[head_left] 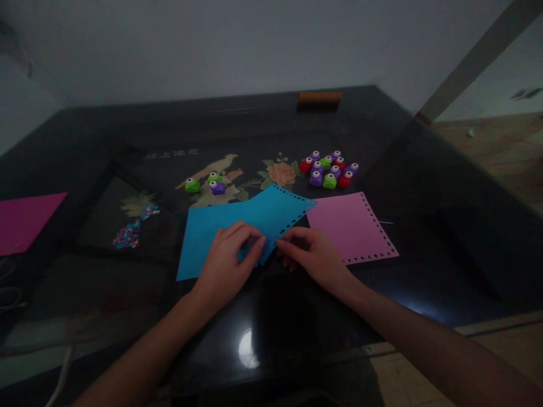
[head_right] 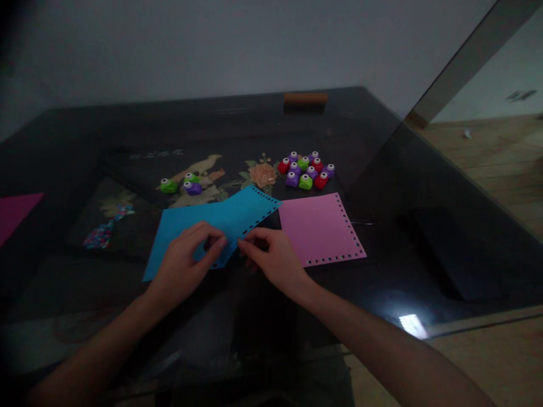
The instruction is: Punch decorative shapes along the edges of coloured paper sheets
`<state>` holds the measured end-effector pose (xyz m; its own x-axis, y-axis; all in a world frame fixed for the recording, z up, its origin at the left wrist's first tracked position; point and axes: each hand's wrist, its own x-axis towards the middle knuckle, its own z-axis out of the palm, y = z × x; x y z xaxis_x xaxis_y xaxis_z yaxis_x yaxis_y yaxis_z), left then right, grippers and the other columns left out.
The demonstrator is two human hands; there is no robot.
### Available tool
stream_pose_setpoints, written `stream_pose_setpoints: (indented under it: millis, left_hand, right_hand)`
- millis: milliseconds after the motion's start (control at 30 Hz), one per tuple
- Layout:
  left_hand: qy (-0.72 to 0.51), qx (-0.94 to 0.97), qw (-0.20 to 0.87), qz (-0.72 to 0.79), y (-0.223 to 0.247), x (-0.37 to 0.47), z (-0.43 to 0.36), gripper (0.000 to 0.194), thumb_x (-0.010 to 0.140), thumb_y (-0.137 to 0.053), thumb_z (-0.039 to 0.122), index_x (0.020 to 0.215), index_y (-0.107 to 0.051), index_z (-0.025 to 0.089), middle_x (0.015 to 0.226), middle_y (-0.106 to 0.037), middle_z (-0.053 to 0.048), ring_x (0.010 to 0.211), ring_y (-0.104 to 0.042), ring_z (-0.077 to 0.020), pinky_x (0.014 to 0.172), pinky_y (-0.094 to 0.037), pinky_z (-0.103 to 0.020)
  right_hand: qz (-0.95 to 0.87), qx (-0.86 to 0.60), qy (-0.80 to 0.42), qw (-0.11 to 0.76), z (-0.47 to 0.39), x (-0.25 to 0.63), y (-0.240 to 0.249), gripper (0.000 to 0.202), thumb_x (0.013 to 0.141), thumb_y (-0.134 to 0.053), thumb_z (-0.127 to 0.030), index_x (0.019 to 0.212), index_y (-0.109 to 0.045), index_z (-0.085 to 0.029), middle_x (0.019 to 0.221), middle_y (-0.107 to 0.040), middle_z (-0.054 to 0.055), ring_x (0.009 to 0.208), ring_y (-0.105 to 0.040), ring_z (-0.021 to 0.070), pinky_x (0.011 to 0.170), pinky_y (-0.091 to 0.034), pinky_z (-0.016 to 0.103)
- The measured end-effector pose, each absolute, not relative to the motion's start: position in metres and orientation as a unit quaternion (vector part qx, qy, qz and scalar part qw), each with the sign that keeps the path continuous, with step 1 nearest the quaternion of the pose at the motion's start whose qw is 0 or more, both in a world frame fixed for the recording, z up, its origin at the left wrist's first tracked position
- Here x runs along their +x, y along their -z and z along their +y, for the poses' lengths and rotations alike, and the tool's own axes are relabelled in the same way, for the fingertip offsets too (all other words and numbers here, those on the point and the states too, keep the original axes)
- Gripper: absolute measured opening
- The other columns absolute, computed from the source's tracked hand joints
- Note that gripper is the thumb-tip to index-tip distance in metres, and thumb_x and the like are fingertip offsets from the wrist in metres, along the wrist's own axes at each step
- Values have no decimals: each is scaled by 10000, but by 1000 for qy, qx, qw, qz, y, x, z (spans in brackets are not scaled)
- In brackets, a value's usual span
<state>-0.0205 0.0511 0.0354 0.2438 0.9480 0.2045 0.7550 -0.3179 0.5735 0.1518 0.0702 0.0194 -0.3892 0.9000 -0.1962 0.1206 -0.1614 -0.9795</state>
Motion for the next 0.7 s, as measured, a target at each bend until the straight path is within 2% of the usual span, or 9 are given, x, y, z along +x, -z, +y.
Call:
stream_pose_setpoints:
  millis: [300, 700]
  left_hand:
    - [-253, 769, 209, 549, -33, -16, 48, 104, 856, -483, 209, 787, -555, 180, 721, -526, 6, 706, -502, -165, 671, -359, -304]
    - [-274, 756, 242, 543, -32, -17, 49, 94, 838, -476, 165, 766, -533, 186, 706, -493, 12, 709, -495, -161, 666, -364, -299]
  right_hand:
    - [-588, -465, -579, 320, 69, 148, -22, 114, 771, -579, -232, 680, -579, -164, 556, -548, -35, 468, -517, 83, 451, -408, 208]
    - [-585, -465, -576, 330, 69, 147, -20, 138, 755, -607, -267, 674, -559, -165, 546, -545, -36, 464, -528, 93, 446, -415, 213]
